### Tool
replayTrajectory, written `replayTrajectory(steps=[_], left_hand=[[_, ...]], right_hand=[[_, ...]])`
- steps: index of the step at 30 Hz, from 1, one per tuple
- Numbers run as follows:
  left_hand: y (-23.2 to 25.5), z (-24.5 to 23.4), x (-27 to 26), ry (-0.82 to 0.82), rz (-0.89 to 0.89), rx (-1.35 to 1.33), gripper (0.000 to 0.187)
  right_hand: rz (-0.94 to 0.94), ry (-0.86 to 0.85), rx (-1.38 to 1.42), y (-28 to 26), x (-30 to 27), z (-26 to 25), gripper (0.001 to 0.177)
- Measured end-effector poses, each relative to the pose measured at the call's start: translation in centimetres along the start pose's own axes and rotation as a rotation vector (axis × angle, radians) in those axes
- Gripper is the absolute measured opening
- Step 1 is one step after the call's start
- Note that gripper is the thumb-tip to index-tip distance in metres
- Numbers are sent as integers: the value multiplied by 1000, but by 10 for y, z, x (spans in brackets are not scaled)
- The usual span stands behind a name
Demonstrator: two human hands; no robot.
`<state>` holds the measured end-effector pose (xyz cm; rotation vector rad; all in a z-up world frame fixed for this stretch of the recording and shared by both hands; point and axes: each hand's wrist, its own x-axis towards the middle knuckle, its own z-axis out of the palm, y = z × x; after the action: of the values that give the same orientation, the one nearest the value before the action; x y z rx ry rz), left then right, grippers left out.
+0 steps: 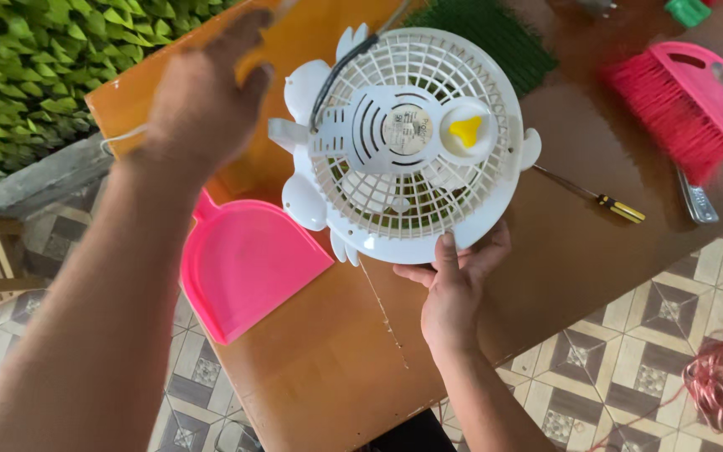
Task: The person sits on the floor and handles several small portable fans. They place a white fan on a table, use a screwdriver to remove screws from the back, and separate the front and rear grilles to expose the fan blades.
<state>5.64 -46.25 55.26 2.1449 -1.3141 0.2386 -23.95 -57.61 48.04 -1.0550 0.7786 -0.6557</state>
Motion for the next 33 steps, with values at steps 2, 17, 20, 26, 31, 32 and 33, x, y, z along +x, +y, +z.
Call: replayTrajectory(steps=[2, 17, 20, 26, 31, 32, 33], left_hand=[[18, 17, -14, -46, -221, -120, 37], [149, 8, -50, -173, -439, -37, 97], [156, -2, -49, -208, -427, -12, 97], [145, 13, -54, -163, -369, -117, 90], [137, 34, -79, 316, -435, -293, 63], [141, 44, -83, 347, -468, -335, 62], [146, 51, -91, 380, -504, -368, 61]], right_hand=[[8, -1, 24, 0, 3, 2, 70], [230, 34, -432, -16, 2, -70, 33], [-257, 27, -831, -41, 27, -104, 24], [-906, 126, -1649, -84, 87, -129, 41], [-565, -186, -1151, -84, 114, -107, 37], [-301, -253, -1003, -82, 119, -104, 41], [-245, -351, -878, -78, 124, -99, 44]])
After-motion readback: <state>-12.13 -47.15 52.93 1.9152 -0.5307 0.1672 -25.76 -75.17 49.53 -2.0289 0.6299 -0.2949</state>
